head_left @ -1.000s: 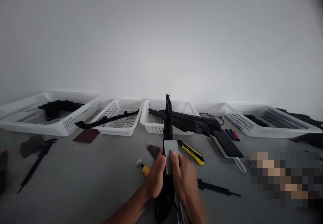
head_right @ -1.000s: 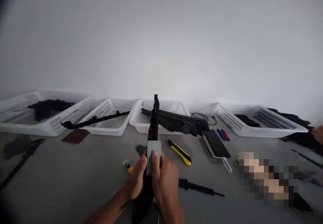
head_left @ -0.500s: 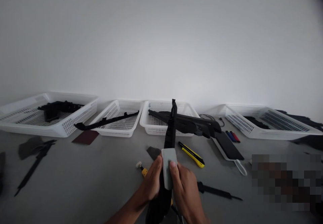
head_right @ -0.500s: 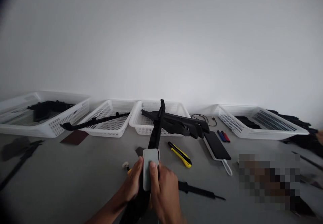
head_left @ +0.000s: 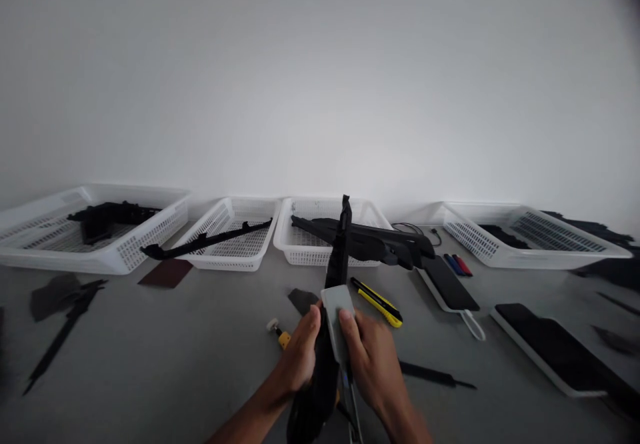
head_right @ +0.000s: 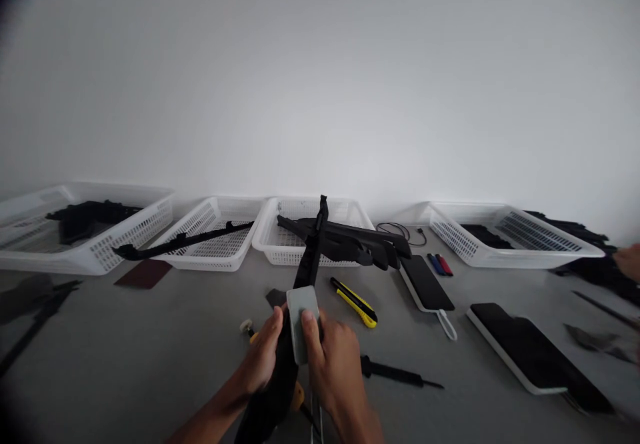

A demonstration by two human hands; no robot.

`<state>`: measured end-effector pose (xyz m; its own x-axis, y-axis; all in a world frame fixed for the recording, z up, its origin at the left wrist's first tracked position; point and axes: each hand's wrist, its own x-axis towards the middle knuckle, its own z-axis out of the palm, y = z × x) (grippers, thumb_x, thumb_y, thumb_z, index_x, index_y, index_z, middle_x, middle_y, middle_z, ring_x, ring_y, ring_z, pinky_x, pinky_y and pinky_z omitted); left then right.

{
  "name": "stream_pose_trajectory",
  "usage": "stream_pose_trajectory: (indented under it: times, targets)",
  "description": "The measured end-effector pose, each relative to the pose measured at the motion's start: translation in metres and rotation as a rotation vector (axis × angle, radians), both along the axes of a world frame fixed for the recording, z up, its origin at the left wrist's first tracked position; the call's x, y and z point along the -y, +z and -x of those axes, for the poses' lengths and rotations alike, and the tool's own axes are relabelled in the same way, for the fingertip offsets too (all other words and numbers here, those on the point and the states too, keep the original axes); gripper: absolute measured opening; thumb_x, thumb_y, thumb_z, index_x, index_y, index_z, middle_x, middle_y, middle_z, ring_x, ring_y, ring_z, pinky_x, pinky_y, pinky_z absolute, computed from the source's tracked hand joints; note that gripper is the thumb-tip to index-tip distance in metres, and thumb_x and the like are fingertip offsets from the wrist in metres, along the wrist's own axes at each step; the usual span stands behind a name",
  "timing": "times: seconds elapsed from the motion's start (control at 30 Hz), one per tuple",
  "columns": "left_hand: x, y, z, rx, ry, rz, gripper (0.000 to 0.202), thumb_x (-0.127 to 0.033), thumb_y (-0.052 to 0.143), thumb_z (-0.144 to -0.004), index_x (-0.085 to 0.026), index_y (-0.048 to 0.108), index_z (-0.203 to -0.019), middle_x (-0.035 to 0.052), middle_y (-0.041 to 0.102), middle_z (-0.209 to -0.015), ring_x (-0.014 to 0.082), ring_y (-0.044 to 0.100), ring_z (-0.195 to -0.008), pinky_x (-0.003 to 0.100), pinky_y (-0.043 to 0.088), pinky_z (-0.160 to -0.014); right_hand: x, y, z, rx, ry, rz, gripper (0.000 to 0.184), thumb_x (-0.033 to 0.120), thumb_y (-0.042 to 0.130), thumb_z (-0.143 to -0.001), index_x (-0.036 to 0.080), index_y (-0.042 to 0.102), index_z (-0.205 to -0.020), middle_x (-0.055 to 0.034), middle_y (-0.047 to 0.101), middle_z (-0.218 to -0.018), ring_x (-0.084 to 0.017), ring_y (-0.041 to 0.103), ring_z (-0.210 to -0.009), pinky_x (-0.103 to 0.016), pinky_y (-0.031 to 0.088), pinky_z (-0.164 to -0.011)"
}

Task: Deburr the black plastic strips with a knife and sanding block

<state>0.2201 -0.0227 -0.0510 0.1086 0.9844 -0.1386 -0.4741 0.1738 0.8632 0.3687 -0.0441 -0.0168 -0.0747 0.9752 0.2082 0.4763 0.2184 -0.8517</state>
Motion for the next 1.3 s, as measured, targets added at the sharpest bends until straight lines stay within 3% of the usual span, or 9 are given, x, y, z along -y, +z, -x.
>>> stream_pose_trajectory:
  times: [0.13,0.33,0.43,0.5,0.67,0.77,0.97,1.2,1.3]
  targets:
    - [0.002,0.009,0.002,-0.089,0.024,-0.018,0.073,-0.083,0.067,-0.085,-0.020,0.085,-0.116,0.0127,0.080,-0.134,0.0403,0.052,-0.151,0.051,0.036,-0.129,0.004,-0.001,-0.001,-0.066,0.096,0.013,0.066,0.065,0.040,-0.110,0.017,0.065,-0.074,-0.0014,0.064,-0.066,-0.015,0.053,-0.059,-0.026,0.032,-0.055]
    - [0.001,0.022,0.006,-0.249,0.113,-0.070,0.065,-0.078,0.071,-0.083,-0.021,0.085,-0.113,0.0096,0.081,-0.133,0.0395,0.057,-0.146,0.047,0.045,-0.121,0.000,0.000,-0.004,-0.103,0.019,0.012,0.067,0.070,0.041,-0.108,0.019,0.058,-0.069,0.0005,0.057,-0.063,-0.015,0.047,-0.060,-0.027,0.029,-0.058]
    - [0.000,0.026,0.006,-0.243,0.128,-0.037,0.068,-0.078,0.065,-0.086,-0.019,0.084,-0.113,0.0121,0.084,-0.121,0.0394,0.068,-0.131,0.048,0.050,-0.115,0.004,-0.002,-0.003,-0.117,0.123,0.077,0.065,0.070,0.040,-0.108,0.019,0.059,-0.072,0.0002,0.060,-0.066,-0.015,0.049,-0.061,-0.027,0.031,-0.059]
    - [-0.001,0.026,0.006,-0.244,0.121,-0.038,0.064,-0.075,0.064,-0.088,-0.020,0.084,-0.114,0.0119,0.084,-0.120,0.0381,0.071,-0.125,0.048,0.051,-0.113,0.004,-0.003,-0.002,-0.131,0.116,0.090,0.066,0.071,0.041,-0.107,0.019,0.059,-0.072,0.0007,0.058,-0.066,-0.015,0.048,-0.061,-0.027,0.030,-0.058]
    - [0.003,0.023,0.008,-0.355,0.111,-0.076,0.057,-0.068,0.068,-0.088,-0.022,0.082,-0.120,0.0103,0.076,-0.144,0.0381,0.055,-0.150,0.049,0.036,-0.128,-0.005,-0.003,0.002,-0.208,-0.099,-0.009,0.067,0.074,0.039,-0.106,0.020,0.054,-0.067,0.0030,0.049,-0.062,-0.014,0.043,-0.059,-0.027,0.028,-0.055]
    - [0.006,0.022,0.008,-0.404,0.039,-0.115,0.058,-0.063,0.063,-0.093,-0.021,0.078,-0.131,0.0096,0.068,-0.155,0.0372,0.045,-0.157,0.050,0.029,-0.133,-0.005,-0.006,0.007,-0.243,-0.138,0.011,0.066,0.074,0.039,-0.106,0.021,0.054,-0.069,0.0026,0.051,-0.063,-0.014,0.044,-0.059,-0.026,0.030,-0.055]
    - [0.009,0.021,0.005,-0.422,-0.080,-0.204,0.054,-0.054,0.059,-0.096,-0.022,0.075,-0.137,0.0072,0.067,-0.157,0.0362,0.039,-0.161,0.050,0.025,-0.135,-0.010,-0.005,0.014,-0.303,-0.211,-0.016,0.068,0.076,0.036,-0.106,0.022,0.053,-0.068,0.0009,0.053,-0.064,-0.016,0.047,-0.060,-0.027,0.032,-0.055]
    - [0.010,0.022,0.008,-0.447,-0.040,-0.189,0.052,-0.056,0.056,-0.098,-0.023,0.077,-0.133,0.0094,0.068,-0.155,0.0381,0.049,-0.154,0.049,0.038,-0.129,-0.004,-0.002,0.017,-0.261,-0.058,0.012,0.064,0.070,0.037,-0.108,0.020,0.058,-0.075,0.0011,0.056,-0.067,-0.016,0.048,-0.062,-0.026,0.033,-0.057]
    - [0.009,0.019,0.008,-0.458,-0.031,-0.194,0.052,-0.055,0.057,-0.097,-0.023,0.077,-0.133,0.0091,0.070,-0.152,0.0381,0.049,-0.154,0.050,0.036,-0.130,-0.010,-0.002,0.012,-0.190,-0.074,-0.021,0.066,0.073,0.038,-0.107,0.020,0.057,-0.072,0.0014,0.055,-0.064,-0.015,0.046,-0.059,-0.027,0.030,-0.057]
